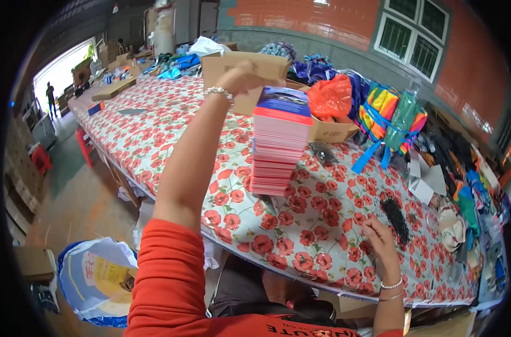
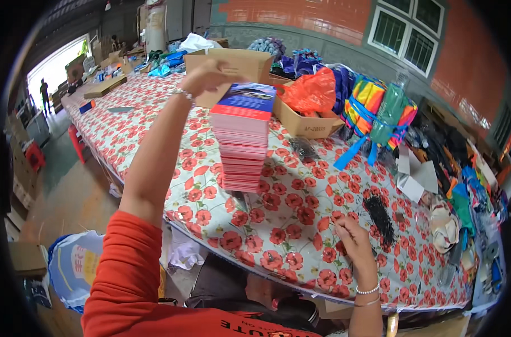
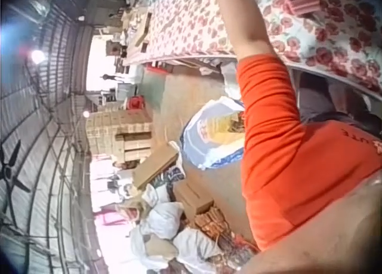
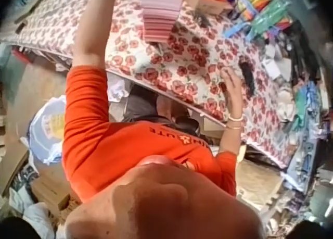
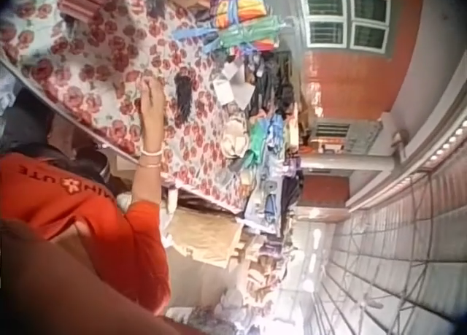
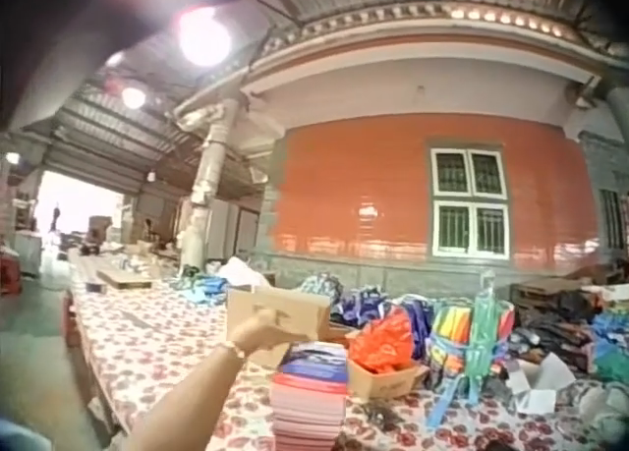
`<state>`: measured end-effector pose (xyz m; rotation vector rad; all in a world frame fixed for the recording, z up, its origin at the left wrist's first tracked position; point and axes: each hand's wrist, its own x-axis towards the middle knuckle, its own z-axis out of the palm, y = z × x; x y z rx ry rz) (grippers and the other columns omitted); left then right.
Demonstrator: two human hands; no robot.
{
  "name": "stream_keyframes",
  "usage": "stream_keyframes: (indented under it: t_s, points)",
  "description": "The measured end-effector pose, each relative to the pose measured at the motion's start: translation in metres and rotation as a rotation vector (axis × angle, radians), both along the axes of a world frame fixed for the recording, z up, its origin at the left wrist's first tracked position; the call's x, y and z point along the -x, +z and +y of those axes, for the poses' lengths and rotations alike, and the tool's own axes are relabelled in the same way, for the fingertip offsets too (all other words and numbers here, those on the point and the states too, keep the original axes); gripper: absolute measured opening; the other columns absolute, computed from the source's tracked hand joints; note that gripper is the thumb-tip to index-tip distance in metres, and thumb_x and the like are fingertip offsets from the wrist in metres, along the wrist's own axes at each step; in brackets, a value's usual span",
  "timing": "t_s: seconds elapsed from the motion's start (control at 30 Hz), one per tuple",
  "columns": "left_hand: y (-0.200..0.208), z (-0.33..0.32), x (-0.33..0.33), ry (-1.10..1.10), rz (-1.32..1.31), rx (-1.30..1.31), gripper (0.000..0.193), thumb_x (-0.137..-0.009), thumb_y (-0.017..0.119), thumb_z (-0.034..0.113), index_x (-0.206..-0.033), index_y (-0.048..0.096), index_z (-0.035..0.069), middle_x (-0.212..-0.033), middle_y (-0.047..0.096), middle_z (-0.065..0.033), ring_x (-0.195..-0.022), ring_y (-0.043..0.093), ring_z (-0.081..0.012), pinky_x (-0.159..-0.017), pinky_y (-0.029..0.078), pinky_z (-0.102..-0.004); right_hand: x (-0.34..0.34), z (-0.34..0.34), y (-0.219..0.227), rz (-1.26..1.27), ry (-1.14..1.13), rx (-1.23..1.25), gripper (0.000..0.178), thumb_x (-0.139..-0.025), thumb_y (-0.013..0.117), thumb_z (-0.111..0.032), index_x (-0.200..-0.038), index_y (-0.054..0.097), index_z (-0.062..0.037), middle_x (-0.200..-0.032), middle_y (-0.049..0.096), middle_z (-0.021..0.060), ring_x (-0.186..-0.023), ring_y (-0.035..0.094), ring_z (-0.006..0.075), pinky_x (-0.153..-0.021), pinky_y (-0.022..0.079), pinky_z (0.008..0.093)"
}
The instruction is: Packaging small items into blue and red plastic packets at a table.
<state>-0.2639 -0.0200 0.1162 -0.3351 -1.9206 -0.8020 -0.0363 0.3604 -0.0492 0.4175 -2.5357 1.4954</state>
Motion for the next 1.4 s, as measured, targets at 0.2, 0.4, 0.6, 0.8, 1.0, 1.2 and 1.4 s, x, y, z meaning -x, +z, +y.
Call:
stream_keyframes:
  t_s: [0.2,0.4,0.6,0.8,1.0,1.2,1.4]
  points:
    - [-0.022,-0.007,0.046,-0.618,-0.738,-0.587,0.019,-0.069,0.079,0.011,-0.066,0.062,0.002,-0.055,0.052,-0.0043,-0.041,0.037,-0.0081,-0.036,0.028,-0.019,-0.006,-0.013,-0.009,-0.099,-0.022,0.13,0.014,-0.088,0.05,-0.015,-0.095,0.055,-0.0032,-0.079,0.051,0.0004,-0.062,0.042,0.0082,-0.06,0.036,0.0195]
    - [-0.019,-0.007,0.061,-0.543,-0.545,-0.74,0.01,-0.072,0.074,0.004,-0.07,0.066,-0.001,-0.059,0.055,-0.0056,-0.043,0.035,-0.0076,-0.038,0.028,-0.0187,-0.009,-0.031,0.002,-0.187,-0.096,0.118,0.015,-0.09,0.046,-0.013,-0.099,0.054,-0.0051,-0.072,0.048,-0.0013,-0.059,0.039,0.0056,-0.054,0.032,0.0168]
    - [-0.02,-0.01,0.061,-0.535,-0.619,-0.724,0.017,-0.072,0.075,0.005,-0.063,0.061,0.003,-0.055,0.052,-0.005,-0.041,0.033,-0.0079,-0.036,0.027,-0.0195,-0.003,-0.051,0.004,-0.149,-0.14,0.158,0.014,-0.09,0.047,-0.014,-0.101,0.052,-0.0064,-0.071,0.046,-0.0024,-0.059,0.038,0.0045,-0.053,0.031,0.0163]
    - [-0.011,-0.008,0.066,-0.509,-0.596,-0.55,0.023,-0.072,0.075,0.006,-0.06,0.056,0.006,-0.053,0.049,-0.0046,-0.04,0.034,-0.0082,-0.035,0.027,-0.0209,0.002,-0.051,-0.003,-0.214,-0.096,0.225,0.012,-0.09,0.05,-0.018,-0.096,0.049,-0.0082,-0.074,0.046,-0.0021,-0.06,0.039,0.0047,-0.054,0.032,0.0167]
    - [0.009,-0.011,0.069,-0.489,-0.405,-0.831,0.019,-0.07,0.077,0.009,-0.066,0.061,-0.001,-0.058,0.055,-0.007,-0.046,0.044,-0.0104,-0.039,0.034,-0.022,0.001,-0.046,-0.012,-0.177,-0.036,0.291,0.012,-0.089,0.05,-0.016,-0.097,0.051,-0.0078,-0.072,0.046,-0.0029,-0.057,0.036,0.0042,-0.052,0.029,0.0164]
    - [0.047,-0.024,-0.002,-0.91,0.21,-1.021,0.016,-0.074,0.072,0.009,-0.08,0.069,-0.005,-0.061,0.06,-0.0066,-0.052,0.05,-0.0091,-0.046,0.04,-0.0211,-0.014,-0.043,0.006,-0.101,-0.072,0.281,0.01,-0.086,0.052,-0.014,-0.094,0.051,-0.0076,-0.075,0.048,-0.0028,-0.06,0.037,0.0048,-0.055,0.03,0.0163]
    - [0.004,0.023,-0.192,-0.486,0.155,-0.337,0.013,-0.076,0.068,0.0,-0.09,0.069,-0.001,-0.074,0.064,-0.0035,-0.062,0.052,-0.0067,-0.055,0.041,-0.0168,-0.046,-0.068,0.065,0.129,-0.17,0.198,0.008,-0.083,0.051,-0.012,-0.088,0.053,-0.0073,-0.08,0.047,-0.0019,-0.068,0.037,0.0064,-0.062,0.032,0.018]
